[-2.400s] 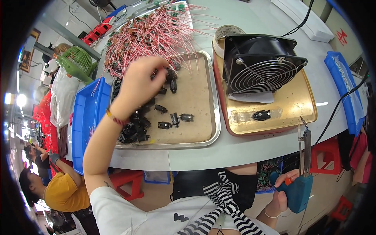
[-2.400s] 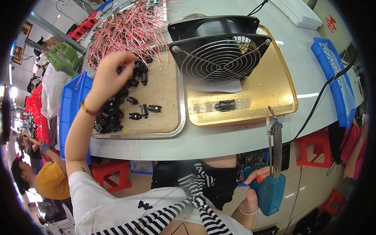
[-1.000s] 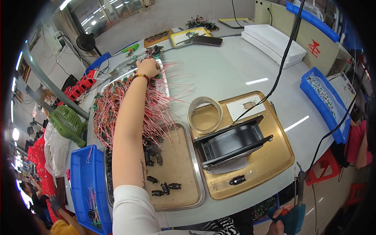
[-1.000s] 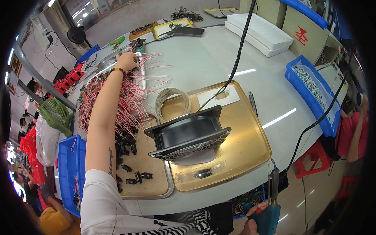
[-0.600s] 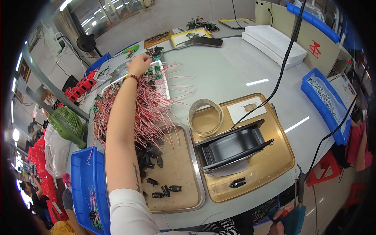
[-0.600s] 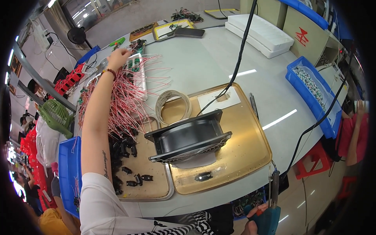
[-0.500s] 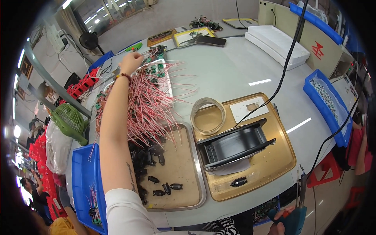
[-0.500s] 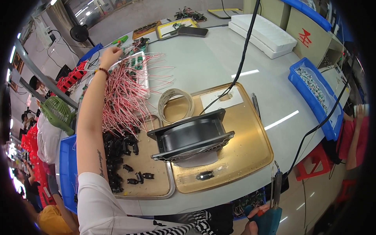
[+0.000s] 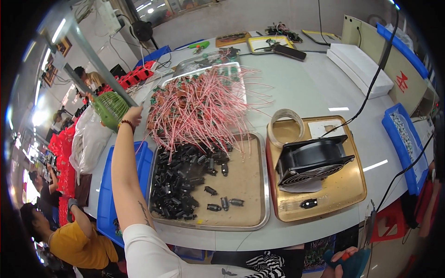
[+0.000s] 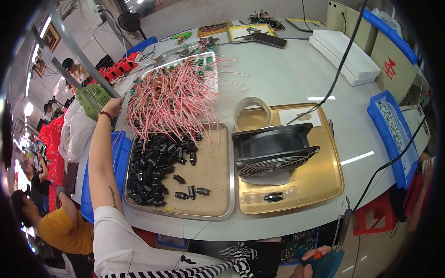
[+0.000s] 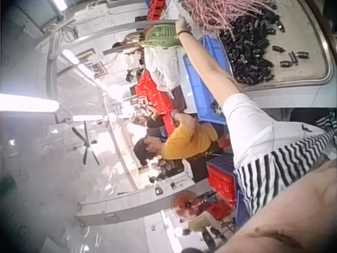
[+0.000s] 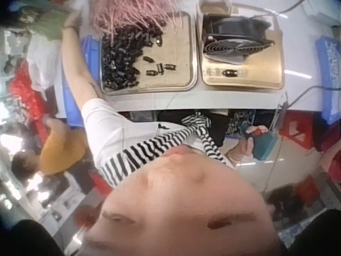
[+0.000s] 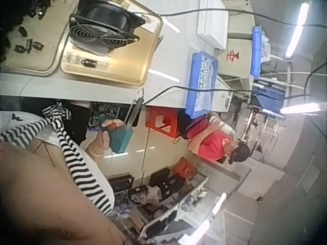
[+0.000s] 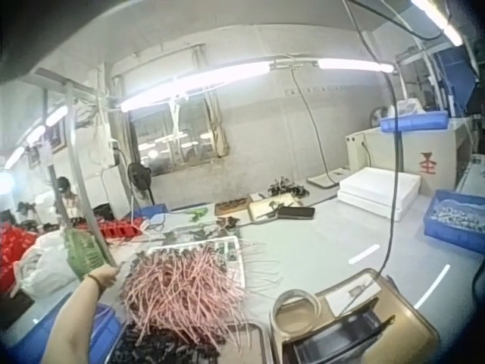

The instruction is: The person solders wires and electronic components onto small circuit boards using a soldering iron at a factory workbench.

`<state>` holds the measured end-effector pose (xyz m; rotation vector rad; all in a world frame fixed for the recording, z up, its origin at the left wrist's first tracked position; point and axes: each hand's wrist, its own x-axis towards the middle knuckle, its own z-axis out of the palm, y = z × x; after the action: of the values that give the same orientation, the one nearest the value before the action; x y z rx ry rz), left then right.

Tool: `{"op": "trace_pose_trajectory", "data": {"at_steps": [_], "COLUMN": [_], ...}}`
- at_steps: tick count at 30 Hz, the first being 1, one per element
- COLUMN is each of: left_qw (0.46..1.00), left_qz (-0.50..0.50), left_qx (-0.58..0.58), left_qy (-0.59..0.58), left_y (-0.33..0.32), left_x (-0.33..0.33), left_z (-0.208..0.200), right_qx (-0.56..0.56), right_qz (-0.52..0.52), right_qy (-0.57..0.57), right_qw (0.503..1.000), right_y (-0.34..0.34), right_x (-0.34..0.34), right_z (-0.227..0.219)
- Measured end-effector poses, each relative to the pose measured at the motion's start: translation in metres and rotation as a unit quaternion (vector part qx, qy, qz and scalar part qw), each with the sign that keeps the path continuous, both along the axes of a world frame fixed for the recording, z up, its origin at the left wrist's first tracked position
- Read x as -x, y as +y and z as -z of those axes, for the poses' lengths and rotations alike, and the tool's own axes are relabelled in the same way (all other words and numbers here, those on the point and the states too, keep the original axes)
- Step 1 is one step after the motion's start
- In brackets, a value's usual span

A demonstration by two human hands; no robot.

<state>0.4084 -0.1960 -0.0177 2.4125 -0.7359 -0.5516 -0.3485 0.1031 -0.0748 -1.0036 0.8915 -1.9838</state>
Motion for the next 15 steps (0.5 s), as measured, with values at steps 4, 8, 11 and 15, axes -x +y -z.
{"op": "trace_pose_trajectory", "data": {"at_steps": [4,8,11,15], "left_qw": [0.990,0.979,0.975,0.966], "left_qz": [0.004,0.033,0.034,0.081], "left_qx": [-0.033,-0.052,-0.031,0.030], "left_qy": [0.140,0.193,0.218,0.244], "left_y": [0.030,0.034,0.035,0.032], "left_x": [0.006,0.007,0.003,0.020], "left_z": [0.005,0.013,0.016,0.021], "right_qx": [0.032,0.001,-0.016,-0.019], "right_qz": [-0.022,-0.015,0.026,-0.005], "right_qy": [0.046,0.105,0.108,0.073], "right_qw": [0.998,0.994,0.994,0.997], "right_y": [0.001,0.004,0.004,0.006], "right_x": [-0.003,-0.007,-0.019,-0.020], "right_z": [-0.010,-0.022,-0.030,-0.029]}}
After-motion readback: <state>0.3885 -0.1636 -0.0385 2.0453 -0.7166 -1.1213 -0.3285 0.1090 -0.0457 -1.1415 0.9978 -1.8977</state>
